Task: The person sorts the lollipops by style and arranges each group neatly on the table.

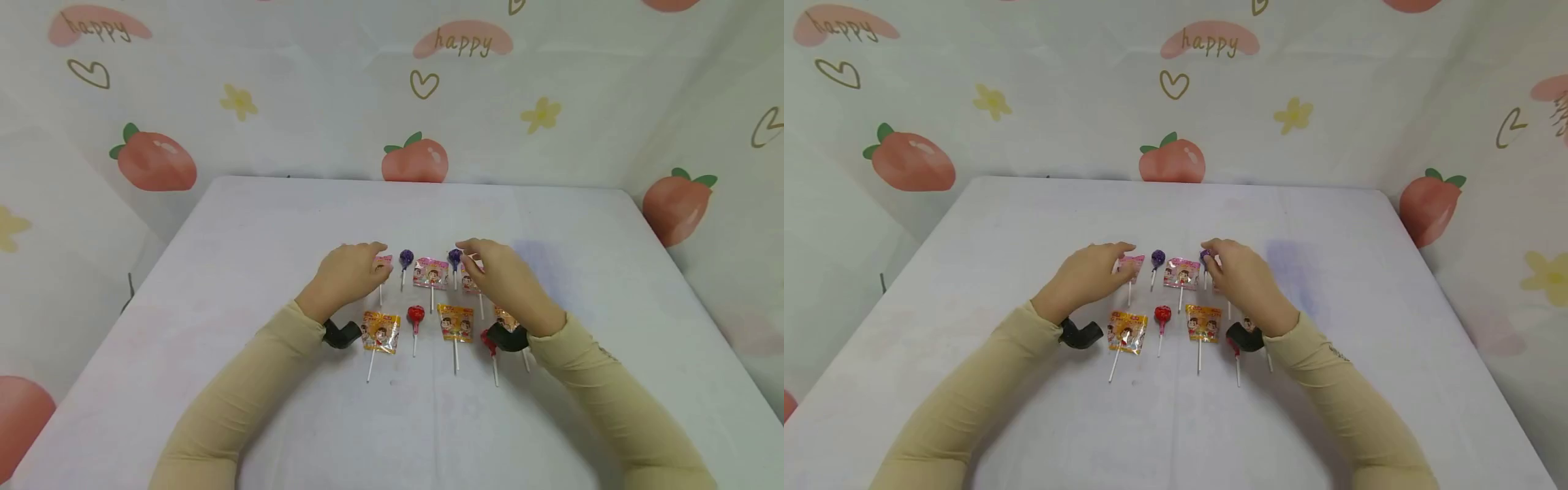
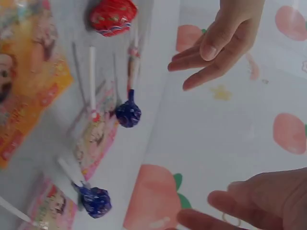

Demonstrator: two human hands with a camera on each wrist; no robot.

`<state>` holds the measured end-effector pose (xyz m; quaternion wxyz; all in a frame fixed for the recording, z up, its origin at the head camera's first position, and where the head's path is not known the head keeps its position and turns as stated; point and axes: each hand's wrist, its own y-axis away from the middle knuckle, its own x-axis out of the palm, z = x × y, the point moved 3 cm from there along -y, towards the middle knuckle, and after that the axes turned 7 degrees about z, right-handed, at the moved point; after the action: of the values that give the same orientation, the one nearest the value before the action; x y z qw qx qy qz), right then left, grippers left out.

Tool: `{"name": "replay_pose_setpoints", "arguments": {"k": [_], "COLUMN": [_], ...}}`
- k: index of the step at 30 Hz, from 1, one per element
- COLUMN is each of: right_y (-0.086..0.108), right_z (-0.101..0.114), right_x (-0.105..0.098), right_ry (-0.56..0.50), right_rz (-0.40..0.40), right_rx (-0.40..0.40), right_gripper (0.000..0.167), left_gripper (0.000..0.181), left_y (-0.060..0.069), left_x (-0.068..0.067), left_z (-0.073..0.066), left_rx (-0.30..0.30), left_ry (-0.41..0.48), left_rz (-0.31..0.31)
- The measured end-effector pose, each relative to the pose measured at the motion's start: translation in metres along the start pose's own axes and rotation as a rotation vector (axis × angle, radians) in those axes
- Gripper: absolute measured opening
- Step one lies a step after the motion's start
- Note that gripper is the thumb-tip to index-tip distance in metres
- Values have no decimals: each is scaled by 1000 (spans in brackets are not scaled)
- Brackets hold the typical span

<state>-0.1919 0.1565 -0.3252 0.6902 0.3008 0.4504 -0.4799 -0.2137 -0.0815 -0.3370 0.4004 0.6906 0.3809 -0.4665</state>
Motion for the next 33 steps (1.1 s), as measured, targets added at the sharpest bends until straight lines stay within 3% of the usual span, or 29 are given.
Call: {"name": "replay_pose_setpoints", "arguments": {"k": [5,10,17,25,33], "right_y": [-13,-36,-68,-93,-103], "right_z": [-1,-9,-25,-36,-38], "right_x": [-14,-17,-4,21,33], "right_ry": [-128,-287,-410,-462,-442], "right_rz": [-79,-58,155,442,590], "right_rx": [-53,-88,-59,-31,-83], "right_gripper": [25,24,32,45,49], "left_gripper": [51,45,41,43,47], "left_y": [-3,-12,-33,-49,-57], "left_x": [-20,-30,-22,-4,6], "left_z": [11,29,52,64,68], "left_rx": [-29,-11,6,-32,-43], "left_ry": [177,354,582,805,797], "left_rz": [32,25,33,171,246]}}
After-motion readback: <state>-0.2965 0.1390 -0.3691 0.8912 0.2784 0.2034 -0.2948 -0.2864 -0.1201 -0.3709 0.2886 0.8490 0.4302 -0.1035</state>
